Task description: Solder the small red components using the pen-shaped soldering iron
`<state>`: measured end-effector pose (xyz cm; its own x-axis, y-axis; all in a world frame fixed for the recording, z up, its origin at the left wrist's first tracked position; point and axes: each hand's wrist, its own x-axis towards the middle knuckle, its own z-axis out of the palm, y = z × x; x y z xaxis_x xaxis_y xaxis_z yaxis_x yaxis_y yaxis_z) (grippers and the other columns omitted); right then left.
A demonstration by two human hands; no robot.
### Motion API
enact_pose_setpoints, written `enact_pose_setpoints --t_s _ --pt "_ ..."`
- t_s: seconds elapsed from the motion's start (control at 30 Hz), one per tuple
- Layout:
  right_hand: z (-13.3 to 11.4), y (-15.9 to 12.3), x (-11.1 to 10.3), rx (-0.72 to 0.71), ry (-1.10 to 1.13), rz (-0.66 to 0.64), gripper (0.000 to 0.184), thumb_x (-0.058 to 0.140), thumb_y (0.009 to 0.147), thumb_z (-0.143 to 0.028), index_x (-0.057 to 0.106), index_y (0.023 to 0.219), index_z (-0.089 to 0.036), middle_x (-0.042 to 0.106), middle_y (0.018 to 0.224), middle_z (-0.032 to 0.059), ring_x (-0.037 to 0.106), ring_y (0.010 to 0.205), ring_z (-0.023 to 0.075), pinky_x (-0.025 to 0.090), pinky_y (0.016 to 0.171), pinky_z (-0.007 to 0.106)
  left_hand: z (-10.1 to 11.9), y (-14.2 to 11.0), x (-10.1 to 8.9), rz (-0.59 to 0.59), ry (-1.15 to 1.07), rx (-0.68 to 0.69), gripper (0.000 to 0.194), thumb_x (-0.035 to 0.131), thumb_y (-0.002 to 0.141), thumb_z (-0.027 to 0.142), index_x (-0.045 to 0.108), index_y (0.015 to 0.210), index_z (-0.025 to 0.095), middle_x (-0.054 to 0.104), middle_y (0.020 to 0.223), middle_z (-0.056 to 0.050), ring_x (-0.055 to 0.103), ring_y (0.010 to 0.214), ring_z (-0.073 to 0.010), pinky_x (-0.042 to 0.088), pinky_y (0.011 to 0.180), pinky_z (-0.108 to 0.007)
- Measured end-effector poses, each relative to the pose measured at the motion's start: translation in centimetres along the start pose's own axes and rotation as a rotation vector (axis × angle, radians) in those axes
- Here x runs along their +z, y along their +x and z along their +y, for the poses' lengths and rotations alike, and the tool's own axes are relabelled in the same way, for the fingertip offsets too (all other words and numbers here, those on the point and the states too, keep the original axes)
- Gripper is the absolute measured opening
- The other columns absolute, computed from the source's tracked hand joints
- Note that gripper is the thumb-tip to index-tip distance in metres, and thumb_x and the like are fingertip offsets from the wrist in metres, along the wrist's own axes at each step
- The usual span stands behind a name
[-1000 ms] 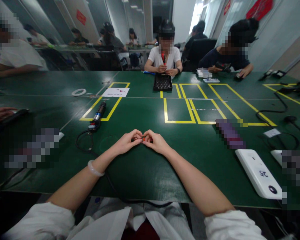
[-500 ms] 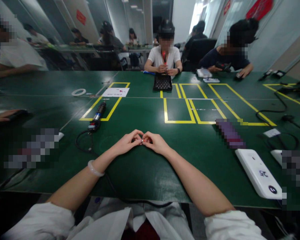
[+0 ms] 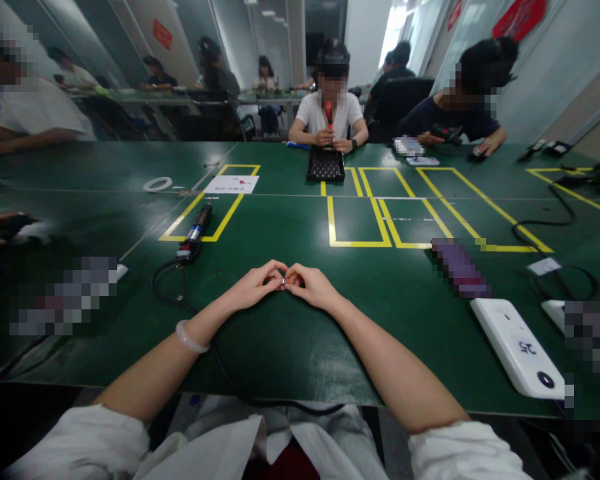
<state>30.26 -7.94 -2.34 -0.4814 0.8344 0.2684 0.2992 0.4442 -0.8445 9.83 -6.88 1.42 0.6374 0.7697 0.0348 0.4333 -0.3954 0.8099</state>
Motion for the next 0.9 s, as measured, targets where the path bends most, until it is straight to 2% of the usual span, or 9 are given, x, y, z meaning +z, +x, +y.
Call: enact_pose_setpoints --t_s 0.43,0.7,0.8,0.9 --pt "-0.2 0.0 -0.1 0.011 0.006 -0.005 0.011 0.059 0.086 -0.023 0.059 0.096 -0.018 0.066 0.082 0.0014 0.061 0.072 0.0129 0.048 0.069 0.025 -0.3 0.1 0.0 -0.01 -0.013 0.008 0.029 0.048 0.088 0.025 0.052 0.116 0.02 0.068 0.085 0.0 0.064 0.083 -0.0154 0.045 0.077 -0.026" --pt "0.0 0.0 -0.2 0.009 -0.011 0.02 0.012 0.059 0.086 -0.024 0.058 0.097 -0.018 0.064 0.08 0.0005 0.059 0.07 0.0126 0.047 0.067 0.024 -0.6 0.0 -0.4 0.013 0.084 0.019 0.034 0.044 0.093 0.034 0.05 0.124 0.021 0.068 0.093 -0.002 0.064 0.085 -0.0162 0.046 0.077 -0.027" --pt "0.2 0.1 -0.2 0.023 -0.013 0.045 0.014 0.059 0.087 -0.027 0.058 0.097 -0.018 0.063 0.078 0.0001 0.058 0.068 0.0124 0.046 0.066 0.024 -1.5 0.1 -2.2 0.17 0.289 0.019 0.034 0.043 0.094 0.038 0.053 0.121 0.02 0.066 0.103 -0.005 0.062 0.094 -0.019 0.046 0.084 -0.031" --pt "0.4 0.1 -0.3 0.029 -0.001 0.053 0.015 0.059 0.087 -0.028 0.059 0.099 -0.018 0.063 0.08 0.0007 0.057 0.069 0.0124 0.046 0.066 0.025 -3.5 -0.4 -5.3 0.498 0.592 -0.037 0.034 0.045 0.092 0.038 0.056 0.118 0.019 0.059 0.121 -0.01 0.053 0.114 -0.0264 0.04 0.098 -0.041"
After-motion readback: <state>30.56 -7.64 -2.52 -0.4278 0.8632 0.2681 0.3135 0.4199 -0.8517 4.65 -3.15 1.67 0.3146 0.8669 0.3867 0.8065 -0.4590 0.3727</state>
